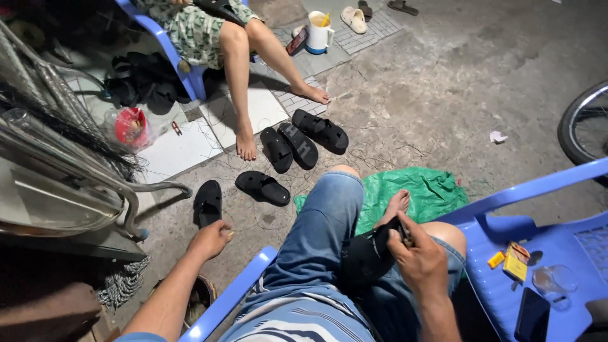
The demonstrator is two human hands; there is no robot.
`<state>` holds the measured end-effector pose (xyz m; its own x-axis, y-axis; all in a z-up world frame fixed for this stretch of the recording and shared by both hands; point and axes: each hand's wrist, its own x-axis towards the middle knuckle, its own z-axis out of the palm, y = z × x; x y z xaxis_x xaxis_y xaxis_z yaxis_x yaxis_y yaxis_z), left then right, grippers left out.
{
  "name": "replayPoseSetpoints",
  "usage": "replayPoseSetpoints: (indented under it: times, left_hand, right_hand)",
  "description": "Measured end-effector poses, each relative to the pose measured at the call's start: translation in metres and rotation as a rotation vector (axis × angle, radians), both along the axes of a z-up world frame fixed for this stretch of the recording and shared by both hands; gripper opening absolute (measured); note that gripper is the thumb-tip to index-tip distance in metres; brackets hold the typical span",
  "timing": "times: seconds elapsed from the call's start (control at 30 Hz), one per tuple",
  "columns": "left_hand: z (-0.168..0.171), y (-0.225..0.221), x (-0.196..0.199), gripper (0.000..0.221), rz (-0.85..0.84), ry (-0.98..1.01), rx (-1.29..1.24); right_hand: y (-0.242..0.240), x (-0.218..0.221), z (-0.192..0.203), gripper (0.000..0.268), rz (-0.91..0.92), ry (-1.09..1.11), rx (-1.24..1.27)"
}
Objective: A person is manually repairing a shoe by using a small tool to work along the edge of a black shoe sole.
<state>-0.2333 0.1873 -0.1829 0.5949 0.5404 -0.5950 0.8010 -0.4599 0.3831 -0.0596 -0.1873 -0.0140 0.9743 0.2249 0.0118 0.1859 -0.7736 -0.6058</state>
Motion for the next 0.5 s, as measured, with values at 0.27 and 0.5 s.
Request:
replayPoseSetpoints:
  times: [0.27,0.5]
  left_hand:
    - [-0.067,-0.006,-0.027,0.035,-0.008,0.261,-0.011]
    - [-0.056,-0.015,-0.024,0.035,-0.017,0.138,-0.032]
  right_hand:
    - [-0.007,0.011,-0.011,0.044,-0.035,0.259,-0.103]
    - [0.005,0.021,-0.017,0.042,-0.072,0.292,-0.049]
